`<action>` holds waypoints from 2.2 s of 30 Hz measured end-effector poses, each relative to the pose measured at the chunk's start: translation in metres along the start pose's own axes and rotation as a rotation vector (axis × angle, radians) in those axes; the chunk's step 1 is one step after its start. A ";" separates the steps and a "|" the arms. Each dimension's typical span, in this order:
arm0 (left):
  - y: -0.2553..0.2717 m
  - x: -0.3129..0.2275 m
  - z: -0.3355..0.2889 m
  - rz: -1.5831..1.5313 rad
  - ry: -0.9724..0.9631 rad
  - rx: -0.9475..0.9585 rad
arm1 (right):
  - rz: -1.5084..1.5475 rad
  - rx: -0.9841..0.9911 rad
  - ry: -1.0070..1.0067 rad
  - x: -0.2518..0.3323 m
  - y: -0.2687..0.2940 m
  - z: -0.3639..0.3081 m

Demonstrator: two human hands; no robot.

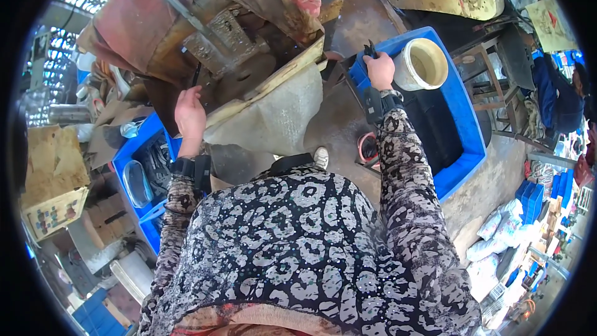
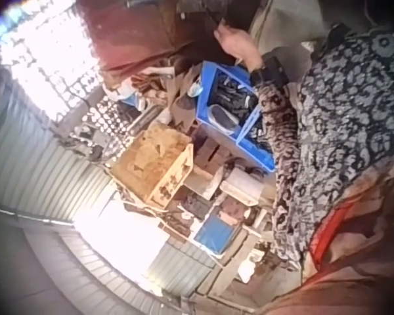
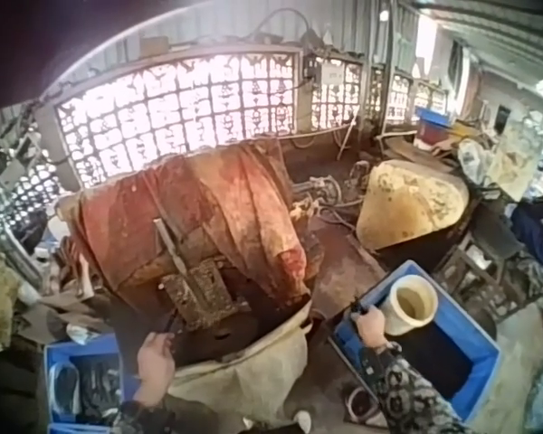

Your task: The person picks up a metal piece from a blue bin, holds it against a rotating grinding wheel, and then places the piece into a separate blue bin, repeating this process for several pieces.

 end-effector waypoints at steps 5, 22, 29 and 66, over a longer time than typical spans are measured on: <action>0.001 0.006 0.003 -0.142 0.028 -0.025 | 0.222 0.146 -0.085 0.000 0.006 0.005; -0.016 -0.136 0.039 -1.450 0.717 0.369 | 0.726 0.819 0.049 0.197 0.027 -0.170; -0.004 -0.134 0.037 -1.515 0.777 0.145 | 0.683 0.782 0.065 0.177 0.004 -0.177; 0.009 -0.090 0.012 -1.545 0.704 0.301 | 0.306 1.144 0.280 0.206 -0.001 -0.208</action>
Point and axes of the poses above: each hand's wrist, its own z-axis towards the middle knuckle, its own y-axis out of the back of the hand, x = y × z, the point moved 1 cm from there along z, towards the middle knuckle, and after that the axes turned 7 degrees about -y, right-handed, at the moved point
